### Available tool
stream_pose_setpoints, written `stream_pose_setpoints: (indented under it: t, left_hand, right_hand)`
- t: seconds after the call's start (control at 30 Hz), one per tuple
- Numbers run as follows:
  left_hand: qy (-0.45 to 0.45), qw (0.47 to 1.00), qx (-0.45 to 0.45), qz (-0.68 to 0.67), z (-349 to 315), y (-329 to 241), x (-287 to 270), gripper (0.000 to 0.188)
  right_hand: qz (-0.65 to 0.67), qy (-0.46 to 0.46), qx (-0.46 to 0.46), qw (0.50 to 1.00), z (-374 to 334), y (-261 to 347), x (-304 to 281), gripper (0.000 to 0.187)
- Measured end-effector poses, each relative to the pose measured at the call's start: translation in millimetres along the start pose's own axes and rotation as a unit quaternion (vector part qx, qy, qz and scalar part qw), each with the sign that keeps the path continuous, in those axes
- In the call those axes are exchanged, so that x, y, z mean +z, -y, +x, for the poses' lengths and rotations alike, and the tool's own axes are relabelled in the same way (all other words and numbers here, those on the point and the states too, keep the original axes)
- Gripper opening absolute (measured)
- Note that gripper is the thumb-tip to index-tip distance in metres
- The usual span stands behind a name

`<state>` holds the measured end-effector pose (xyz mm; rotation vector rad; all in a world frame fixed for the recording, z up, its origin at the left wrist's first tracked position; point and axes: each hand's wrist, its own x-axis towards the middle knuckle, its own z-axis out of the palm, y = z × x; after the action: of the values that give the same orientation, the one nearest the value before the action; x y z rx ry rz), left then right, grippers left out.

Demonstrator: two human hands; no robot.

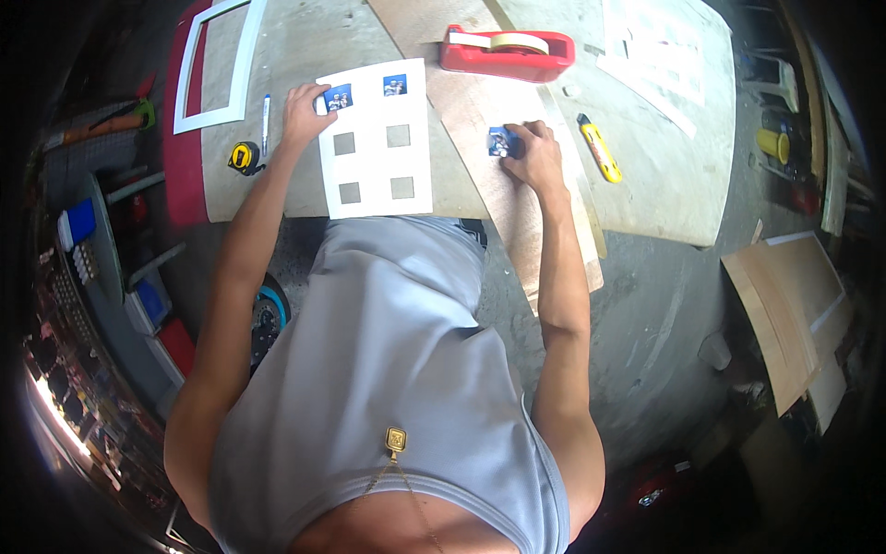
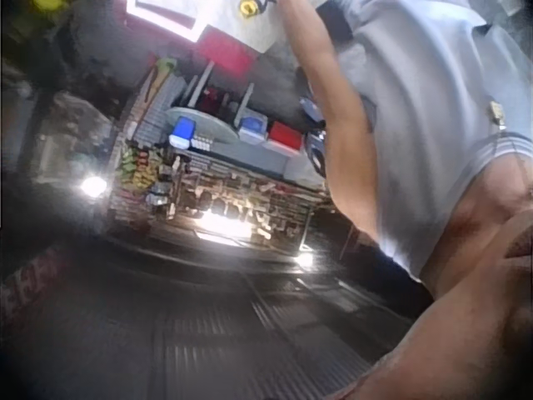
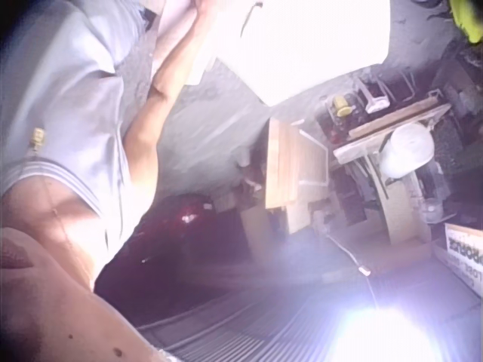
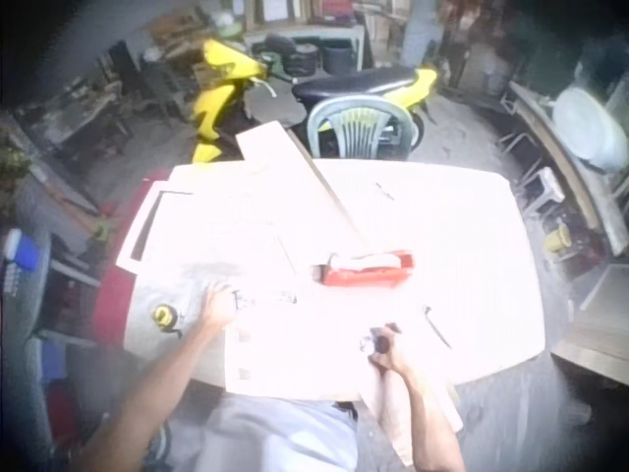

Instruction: The person assembles a multi-photo frame by placing small printed photos into square cutouts on a white board. They use a tape dispenser to apply adhesive and secure each photo in place, then lift the board to inspect the arrangement.

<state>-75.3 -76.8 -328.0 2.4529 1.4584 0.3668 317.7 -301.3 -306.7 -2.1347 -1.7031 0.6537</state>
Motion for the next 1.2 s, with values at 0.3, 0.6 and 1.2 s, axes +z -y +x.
stream_pose_setpoints:
  t: [0.3, 0.6, 1.2]
  left_hand:
    - [0.017, 0.999, 0.004, -0.031, 6.2, 24.5, 3.1, 0.05]
    - [0.015, 0.999, 0.02, -0.045, 9.1, 29.7, 7.2, 0.05]
    - [0.0, 0.991, 0.09, -0.102, -1.4, -52.9, 24.0, 0.064]
  right_hand:
    - [-0.008, 0.016, -0.005, 1.0, 6.6, 9.9, -7.9, 0.057]
    - [0.024, 0.009, -0.02, 0.999, 4.5, -1.3, -4.0, 0.055]
    - [0.113, -0.02, 0.048, 0.992, -28.8, -13.3, -16.4, 0.051]
